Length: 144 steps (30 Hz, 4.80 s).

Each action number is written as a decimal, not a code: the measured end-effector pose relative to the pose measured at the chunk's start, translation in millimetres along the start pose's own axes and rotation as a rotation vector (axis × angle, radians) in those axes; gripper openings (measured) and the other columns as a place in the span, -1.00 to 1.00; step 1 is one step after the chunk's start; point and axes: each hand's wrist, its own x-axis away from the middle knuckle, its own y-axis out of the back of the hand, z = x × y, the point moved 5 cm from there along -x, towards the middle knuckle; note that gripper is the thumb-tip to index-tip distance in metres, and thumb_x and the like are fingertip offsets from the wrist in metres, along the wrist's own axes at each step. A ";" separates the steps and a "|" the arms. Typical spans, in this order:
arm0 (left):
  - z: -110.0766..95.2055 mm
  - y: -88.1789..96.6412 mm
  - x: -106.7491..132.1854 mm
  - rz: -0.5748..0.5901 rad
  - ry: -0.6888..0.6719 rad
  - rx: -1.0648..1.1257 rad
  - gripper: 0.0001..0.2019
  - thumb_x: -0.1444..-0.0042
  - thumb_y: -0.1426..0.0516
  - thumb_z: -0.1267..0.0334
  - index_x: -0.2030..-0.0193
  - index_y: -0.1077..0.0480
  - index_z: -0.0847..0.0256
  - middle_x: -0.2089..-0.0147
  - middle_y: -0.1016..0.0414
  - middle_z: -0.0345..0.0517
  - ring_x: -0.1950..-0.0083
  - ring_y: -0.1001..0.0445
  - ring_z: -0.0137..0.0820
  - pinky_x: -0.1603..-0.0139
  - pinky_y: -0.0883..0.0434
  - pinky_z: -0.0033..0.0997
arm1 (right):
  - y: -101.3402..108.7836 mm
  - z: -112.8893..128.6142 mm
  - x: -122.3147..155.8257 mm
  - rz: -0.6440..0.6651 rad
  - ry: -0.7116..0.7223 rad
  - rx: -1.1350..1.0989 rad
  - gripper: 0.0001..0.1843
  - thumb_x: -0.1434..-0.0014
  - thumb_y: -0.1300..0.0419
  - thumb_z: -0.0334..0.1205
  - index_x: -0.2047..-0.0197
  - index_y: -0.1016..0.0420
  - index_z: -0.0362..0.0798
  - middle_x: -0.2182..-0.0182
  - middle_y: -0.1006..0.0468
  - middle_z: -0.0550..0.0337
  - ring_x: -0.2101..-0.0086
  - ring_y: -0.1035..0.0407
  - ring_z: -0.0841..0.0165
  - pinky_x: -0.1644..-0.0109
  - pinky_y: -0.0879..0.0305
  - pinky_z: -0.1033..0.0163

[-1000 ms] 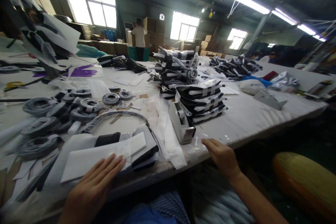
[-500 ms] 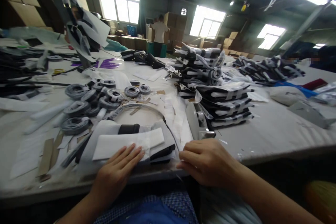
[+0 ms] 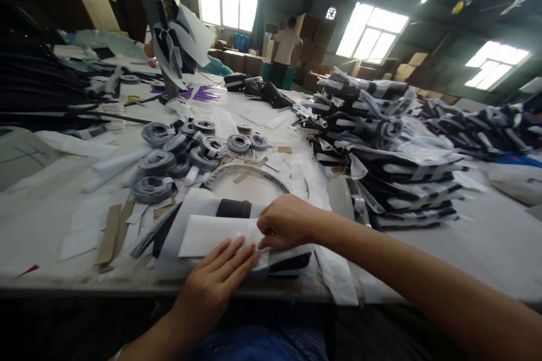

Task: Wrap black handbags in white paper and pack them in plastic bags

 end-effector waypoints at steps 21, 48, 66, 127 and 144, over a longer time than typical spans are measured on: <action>0.0 6.9 -8.4 0.008 -0.017 0.038 -0.61 -0.42 0.11 0.41 -0.19 -0.44 0.14 -0.21 -0.49 -0.29 -0.23 -0.45 -0.30 -0.31 -0.37 -0.25 | -10.1 -16.4 -45.9 0.315 0.045 0.119 -0.56 -0.11 -0.26 0.24 0.35 -0.66 0.03 0.46 -0.65 0.14 0.49 -0.40 0.36 0.47 0.08 0.29; -5.2 6.5 -7.9 -0.046 -0.044 -0.032 -0.61 -0.36 0.07 0.50 -0.11 -0.50 0.19 -0.14 -0.55 -0.26 -0.23 -0.46 -0.32 -0.41 -0.22 -0.24 | -59.5 -46.1 -14.8 0.030 -0.324 -0.516 0.28 0.15 -0.41 0.27 -0.48 0.07 -0.05 -0.36 -0.17 -0.22 -0.30 -0.12 -0.08 -0.33 -0.07 -0.06; 2.0 2.9 -3.4 0.134 -0.031 0.028 -0.54 -0.31 0.08 0.51 -0.28 -0.32 0.22 -0.26 -0.44 -0.06 -0.32 -0.36 -0.30 -0.28 -0.41 -0.15 | -38.2 -17.7 7.1 -0.428 -0.342 -0.447 -0.55 -0.32 -0.12 -0.21 -0.24 -0.42 -0.06 -0.19 -0.46 -0.07 -0.19 -0.33 0.14 -0.35 -0.09 -0.05; 90.2 37.0 37.1 0.180 0.694 -0.325 -0.34 -0.17 -0.26 0.28 -0.38 -0.17 -0.01 -0.15 -0.54 -0.13 0.13 -0.62 -0.25 0.26 -0.45 -0.42 | -101.2 49.7 30.4 -0.579 -0.382 -0.412 -0.85 -0.28 -0.23 -0.26 0.16 -0.64 0.11 0.23 -0.70 0.32 0.19 -0.57 0.37 -0.23 -0.27 0.21; 77.9 27.6 32.0 0.092 0.560 -0.285 -0.34 -0.13 -0.21 0.40 -0.38 -0.21 0.02 -0.20 -0.51 -0.11 -0.01 -0.60 -0.25 -0.02 -0.48 -0.41 | -101.0 25.3 -33.9 -0.524 -0.244 -0.308 -0.31 -0.27 -0.17 0.12 -0.39 -0.20 0.09 -0.37 -0.20 0.07 -0.35 -0.02 0.07 -0.43 0.11 -0.08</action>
